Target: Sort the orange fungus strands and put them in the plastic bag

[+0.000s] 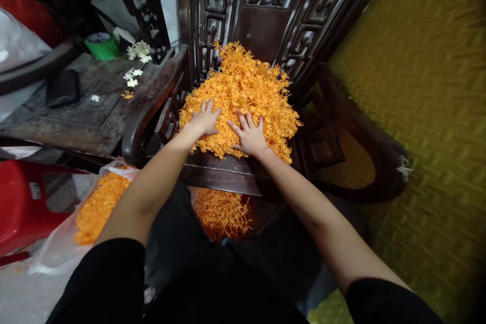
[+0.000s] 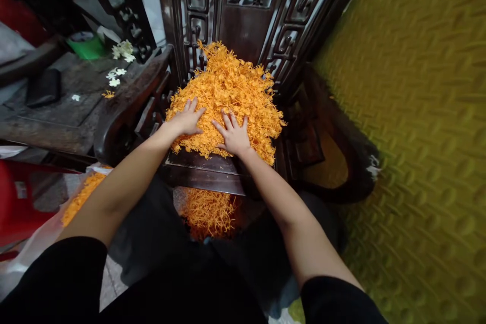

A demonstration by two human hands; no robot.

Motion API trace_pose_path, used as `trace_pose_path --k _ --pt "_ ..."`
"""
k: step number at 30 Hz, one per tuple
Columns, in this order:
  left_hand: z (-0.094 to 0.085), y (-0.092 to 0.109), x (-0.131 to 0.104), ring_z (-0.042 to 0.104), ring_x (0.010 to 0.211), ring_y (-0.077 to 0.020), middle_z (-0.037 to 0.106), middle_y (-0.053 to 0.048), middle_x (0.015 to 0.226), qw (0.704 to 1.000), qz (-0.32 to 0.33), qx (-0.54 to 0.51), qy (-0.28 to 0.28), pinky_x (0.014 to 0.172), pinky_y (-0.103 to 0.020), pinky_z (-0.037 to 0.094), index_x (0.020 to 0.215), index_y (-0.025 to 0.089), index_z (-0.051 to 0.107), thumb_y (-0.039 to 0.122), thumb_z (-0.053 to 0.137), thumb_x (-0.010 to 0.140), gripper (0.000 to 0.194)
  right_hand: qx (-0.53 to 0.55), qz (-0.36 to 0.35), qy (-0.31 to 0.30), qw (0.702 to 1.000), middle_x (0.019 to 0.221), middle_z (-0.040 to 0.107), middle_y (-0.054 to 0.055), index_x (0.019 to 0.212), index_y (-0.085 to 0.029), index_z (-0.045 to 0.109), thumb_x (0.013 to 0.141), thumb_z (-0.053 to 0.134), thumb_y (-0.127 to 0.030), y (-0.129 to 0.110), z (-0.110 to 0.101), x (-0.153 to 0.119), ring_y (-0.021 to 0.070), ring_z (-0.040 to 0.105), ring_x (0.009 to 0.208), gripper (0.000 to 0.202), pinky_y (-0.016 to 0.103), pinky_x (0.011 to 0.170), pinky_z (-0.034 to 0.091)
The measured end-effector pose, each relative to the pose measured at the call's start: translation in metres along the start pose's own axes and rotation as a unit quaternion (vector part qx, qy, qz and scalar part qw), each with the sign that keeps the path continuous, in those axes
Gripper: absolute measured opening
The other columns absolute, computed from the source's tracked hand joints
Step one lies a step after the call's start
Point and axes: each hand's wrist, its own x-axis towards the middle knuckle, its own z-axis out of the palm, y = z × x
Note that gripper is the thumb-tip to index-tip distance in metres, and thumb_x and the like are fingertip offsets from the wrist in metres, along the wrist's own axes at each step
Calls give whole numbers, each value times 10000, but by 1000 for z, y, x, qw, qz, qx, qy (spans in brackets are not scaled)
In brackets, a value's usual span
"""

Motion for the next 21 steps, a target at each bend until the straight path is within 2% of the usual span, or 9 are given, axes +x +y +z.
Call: trace_pose_path --k 4,7,10,12,14,17,19,21 --pt "5 6 -3 -56 1632 -481 -123 -162 1772 1000 -10 11 -2 1199 -784 273 1696 238 225 273 775 856 1005 3 -35 -11 999 1776 100 177 1690 -294 262 850 728 -678 1 -17 -11 467 180 1604 1035 770 1175 251" --pt "8 11 -3 -63 1628 -490 -143 -167 1764 1000 -21 10 -3 1184 -803 276 1702 211 204 225 746 859 1002 9 -45 9 999 1732 308 127 1563 -277 506 931 583 -722 17 -35 -22 417 290 1558 776 706 1184 285" --pt "11 11 2 -64 1620 -513 -140 -147 1768 1000 -25 -8 -1 1173 -823 271 1703 230 206 191 759 828 1036 -14 33 66 997 1670 422 106 1370 -251 674 1010 457 -678 45 -44 -37 393 324 1529 599 679 1207 254" --pt "13 10 5 -67 1611 -532 -114 -128 1777 999 -24 -26 3 1170 -839 251 1702 257 211 178 783 798 1072 -19 117 58 991 1619 454 168 1367 -218 675 1012 493 -622 66 -46 -47 410 398 1462 568 661 1143 354" --pt "13 9 7 -73 1604 -546 -100 -112 1781 999 -24 -39 6 1166 -853 238 1700 274 211 175 801 779 1098 -8 171 19 985 1487 540 222 1324 -181 693 1003 536 -553 84 -48 -54 401 513 1323 516 573 1005 490" --pt "12 10 7 -90 1602 -546 -115 -104 1779 999 -25 -35 -3 1160 -861 237 1702 266 187 181 800 779 1111 -6 171 -2 985 1252 641 209 1120 -168 749 1011 525 -447 99 -62 -52 362 593 1142 375 469 852 536" --pt "12 10 7 -104 1605 -536 -154 -116 1768 999 -25 -20 -15 1161 -857 238 1707 234 155 192 789 791 1115 -16 162 21 986 1197 658 193 1018 -170 748 1021 495 -407 102 -80 -45 359 599 1110 347 484 855 523" --pt "11 9 8 -114 1611 -518 -190 -126 1756 999 -27 -6 -26 1163 -850 243 1710 217 129 210 777 805 1114 -17 156 51 986 1225 662 180 976 -171 730 1035 465 -399 102 -101 -37 365 592 1141 355 521 903 505"
